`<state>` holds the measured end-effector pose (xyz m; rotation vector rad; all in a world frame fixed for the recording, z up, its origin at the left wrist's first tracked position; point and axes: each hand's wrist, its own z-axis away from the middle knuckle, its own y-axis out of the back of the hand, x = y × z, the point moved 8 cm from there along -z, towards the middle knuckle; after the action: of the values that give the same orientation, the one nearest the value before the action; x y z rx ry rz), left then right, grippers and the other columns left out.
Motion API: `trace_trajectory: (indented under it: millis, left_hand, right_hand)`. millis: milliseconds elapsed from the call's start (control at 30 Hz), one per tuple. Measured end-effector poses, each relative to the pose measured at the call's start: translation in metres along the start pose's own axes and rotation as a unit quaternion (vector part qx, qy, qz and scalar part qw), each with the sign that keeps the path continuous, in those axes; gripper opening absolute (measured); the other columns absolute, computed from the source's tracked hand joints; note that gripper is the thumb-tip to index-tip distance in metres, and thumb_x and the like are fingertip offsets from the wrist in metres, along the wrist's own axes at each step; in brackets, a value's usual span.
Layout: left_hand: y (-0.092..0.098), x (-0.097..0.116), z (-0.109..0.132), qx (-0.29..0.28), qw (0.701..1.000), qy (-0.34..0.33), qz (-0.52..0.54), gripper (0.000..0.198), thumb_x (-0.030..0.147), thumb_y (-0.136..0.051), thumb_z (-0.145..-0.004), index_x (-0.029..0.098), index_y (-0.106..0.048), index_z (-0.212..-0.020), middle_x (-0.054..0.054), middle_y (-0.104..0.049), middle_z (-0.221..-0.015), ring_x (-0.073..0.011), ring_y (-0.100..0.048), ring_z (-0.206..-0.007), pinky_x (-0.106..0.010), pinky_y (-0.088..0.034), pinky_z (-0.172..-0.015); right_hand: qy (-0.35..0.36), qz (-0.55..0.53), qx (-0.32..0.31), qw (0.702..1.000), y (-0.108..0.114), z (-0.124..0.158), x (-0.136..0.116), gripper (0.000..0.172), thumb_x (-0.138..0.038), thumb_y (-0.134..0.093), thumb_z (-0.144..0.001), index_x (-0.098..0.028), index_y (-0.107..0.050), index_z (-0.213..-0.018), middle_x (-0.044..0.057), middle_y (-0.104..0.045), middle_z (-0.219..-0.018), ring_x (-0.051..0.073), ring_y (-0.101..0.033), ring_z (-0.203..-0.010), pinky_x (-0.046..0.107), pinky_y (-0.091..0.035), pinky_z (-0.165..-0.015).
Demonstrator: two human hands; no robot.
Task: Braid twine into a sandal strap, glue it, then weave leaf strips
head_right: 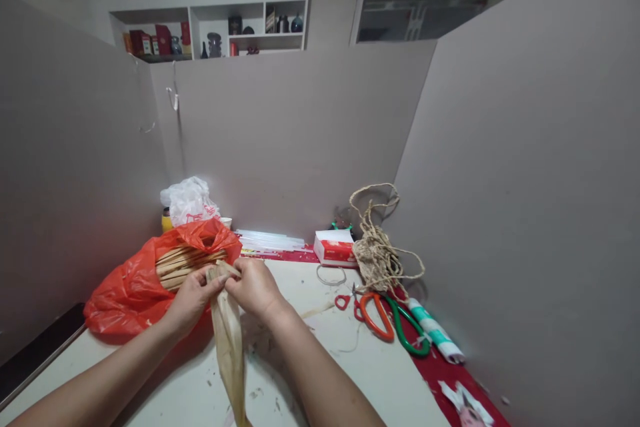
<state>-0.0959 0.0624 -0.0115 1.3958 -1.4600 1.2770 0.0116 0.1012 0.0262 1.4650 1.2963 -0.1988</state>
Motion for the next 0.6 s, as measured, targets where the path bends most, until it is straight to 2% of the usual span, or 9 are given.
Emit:
trace_trajectory:
  millis: [133, 267, 333, 433, 467, 533, 600]
  left_hand:
    - [-0.005, 0.007, 0.006, -0.003, 1.0, -0.007, -0.001, 0.025, 0.036, -0.074, -0.071, 0.013, -0.068, -0.079, -0.003, -0.065, -0.072, -0.0135, -0.055, -0.067, -0.023, -0.043, -0.065]
    - [-0.012, 0.021, 0.015, -0.002, 1.0, -0.01, 0.002, 0.023, 0.036, -0.073, -0.072, 0.014, -0.064, -0.072, 0.002, -0.059, -0.064, -0.0096, -0.05, -0.059, -0.02, -0.042, -0.061]
    - [-0.008, 0.025, 0.015, 0.021, 1.0, -0.018, 0.005, 0.024, 0.035, -0.075, -0.071, 0.014, -0.062, -0.068, 0.003, -0.056, -0.061, -0.0083, -0.049, -0.057, -0.019, -0.041, -0.059]
    - [0.002, 0.02, 0.009, 0.041, 0.998, -0.001, 0.047, 0.024, 0.035, -0.076, -0.069, 0.014, -0.066, -0.076, 0.001, -0.062, -0.066, -0.0104, -0.055, -0.06, -0.021, -0.045, -0.062]
    - [0.006, 0.017, 0.006, 0.046, 0.997, 0.008, 0.063, 0.026, 0.035, -0.077, -0.068, 0.014, -0.067, -0.081, 0.0, -0.065, -0.069, -0.0119, -0.058, -0.063, -0.023, -0.046, -0.064]
    - [0.012, 0.012, 0.001, 0.057, 0.995, 0.023, 0.084, 0.031, 0.035, -0.079, -0.066, 0.014, -0.068, -0.087, -0.002, -0.068, -0.073, -0.0144, -0.061, -0.066, -0.026, -0.049, -0.068]
    - [0.015, 0.009, -0.001, 0.065, 0.992, 0.038, 0.101, 0.032, 0.034, -0.08, -0.065, 0.014, -0.069, -0.087, -0.002, -0.069, -0.072, -0.0146, -0.063, -0.065, -0.027, -0.05, -0.07]
  right_hand:
    - [-0.011, 0.041, 0.034, 0.999, 0.007, 0.002, 0.0, 0.021, -0.015, -0.058, -0.064, -0.019, -0.042, -0.051, -0.006, -0.041, -0.05, 0.01, -0.034, -0.051, 0.023, -0.02, -0.05]
    - [-0.06, 0.051, 0.115, 0.99, 0.033, -0.005, 0.03, 0.02, -0.008, -0.058, -0.06, -0.019, -0.045, -0.049, -0.005, -0.043, -0.047, 0.01, -0.033, -0.049, 0.024, -0.021, -0.051]
    - [-0.09, 0.043, 0.167, 0.981, 0.056, -0.008, 0.054, 0.022, -0.008, -0.059, -0.062, -0.018, -0.046, -0.047, -0.005, -0.043, -0.046, 0.01, -0.035, -0.049, 0.024, -0.023, -0.05]
    - [-0.134, 0.022, 0.271, 0.953, 0.106, -0.004, 0.094, 0.021, -0.014, -0.059, -0.074, -0.016, -0.053, -0.054, -0.002, -0.052, -0.053, 0.011, -0.042, -0.053, 0.023, -0.031, -0.052]
    - [-0.148, 0.011, 0.307, 0.94, 0.124, 0.0, 0.106, 0.019, -0.017, -0.059, -0.079, -0.015, -0.057, -0.06, 0.0, -0.057, -0.061, 0.012, -0.047, -0.056, 0.023, -0.036, -0.054]
    - [-0.167, -0.017, 0.378, 0.911, 0.159, 0.013, 0.126, 0.016, -0.028, -0.058, -0.089, -0.013, -0.063, -0.088, 0.003, -0.063, -0.087, 0.014, -0.059, -0.072, 0.029, -0.049, -0.066]
    - [-0.167, -0.052, 0.444, 0.879, 0.188, 0.027, 0.139, 0.026, -0.033, -0.056, -0.091, -0.014, -0.059, -0.11, 0.006, -0.061, -0.108, 0.019, -0.062, -0.089, 0.037, -0.053, -0.076]
